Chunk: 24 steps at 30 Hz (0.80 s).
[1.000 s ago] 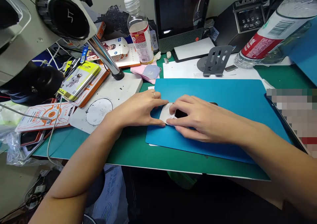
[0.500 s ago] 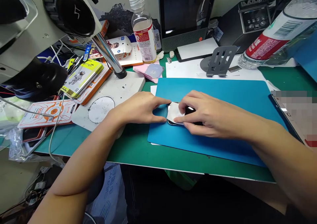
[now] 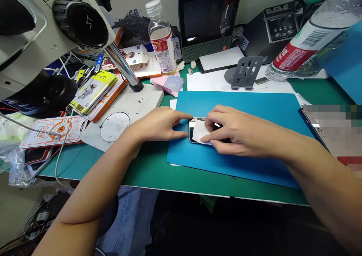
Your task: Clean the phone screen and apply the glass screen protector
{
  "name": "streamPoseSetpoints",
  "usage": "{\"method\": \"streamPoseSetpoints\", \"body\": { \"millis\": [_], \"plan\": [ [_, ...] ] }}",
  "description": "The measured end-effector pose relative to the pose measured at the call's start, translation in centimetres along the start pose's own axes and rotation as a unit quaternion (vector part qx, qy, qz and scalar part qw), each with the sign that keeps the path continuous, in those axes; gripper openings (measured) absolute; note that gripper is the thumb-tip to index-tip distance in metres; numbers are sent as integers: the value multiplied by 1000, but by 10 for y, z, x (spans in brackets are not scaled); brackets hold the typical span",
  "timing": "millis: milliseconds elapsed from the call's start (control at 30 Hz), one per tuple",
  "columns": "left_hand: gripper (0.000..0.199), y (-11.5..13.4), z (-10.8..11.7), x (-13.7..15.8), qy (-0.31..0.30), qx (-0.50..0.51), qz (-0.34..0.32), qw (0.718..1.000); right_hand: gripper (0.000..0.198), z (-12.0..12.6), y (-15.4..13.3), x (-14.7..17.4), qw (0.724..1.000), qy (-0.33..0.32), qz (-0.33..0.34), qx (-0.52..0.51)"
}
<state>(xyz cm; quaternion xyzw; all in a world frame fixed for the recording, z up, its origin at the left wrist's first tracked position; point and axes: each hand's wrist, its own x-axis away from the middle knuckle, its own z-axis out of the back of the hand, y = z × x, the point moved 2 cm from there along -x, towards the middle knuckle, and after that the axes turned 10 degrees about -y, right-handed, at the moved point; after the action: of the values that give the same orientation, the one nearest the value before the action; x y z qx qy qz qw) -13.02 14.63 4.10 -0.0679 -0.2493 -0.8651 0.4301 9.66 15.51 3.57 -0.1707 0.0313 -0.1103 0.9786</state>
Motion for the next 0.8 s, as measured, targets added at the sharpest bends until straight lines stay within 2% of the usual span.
{"method": "streamPoseSetpoints", "body": {
  "millis": [167, 333, 533, 633, 800],
  "plan": [
    [50, -1, 0, 0, 0, 12, 1, 1000, 28, -2, -1, 0, 1000, -22, -16, 5],
    [49, -3, -1, 0, 0, 18, -2, 1000, 30, -1, 0, 2, 1000, -11, -2, 23],
    [38, -3, -4, -3, 29, 27, 0, 999, 29, -5, -5, -4, 999, -16, -9, 40],
    [37, -2, -5, -4, 41, 30, 6, 999, 30, -4, -2, -1, 999, -16, -20, 21],
    [36, -3, -6, -3, 62, 5, 13, 998, 32, -1, -3, -5, 998, -3, -47, 46]
  ]
}}
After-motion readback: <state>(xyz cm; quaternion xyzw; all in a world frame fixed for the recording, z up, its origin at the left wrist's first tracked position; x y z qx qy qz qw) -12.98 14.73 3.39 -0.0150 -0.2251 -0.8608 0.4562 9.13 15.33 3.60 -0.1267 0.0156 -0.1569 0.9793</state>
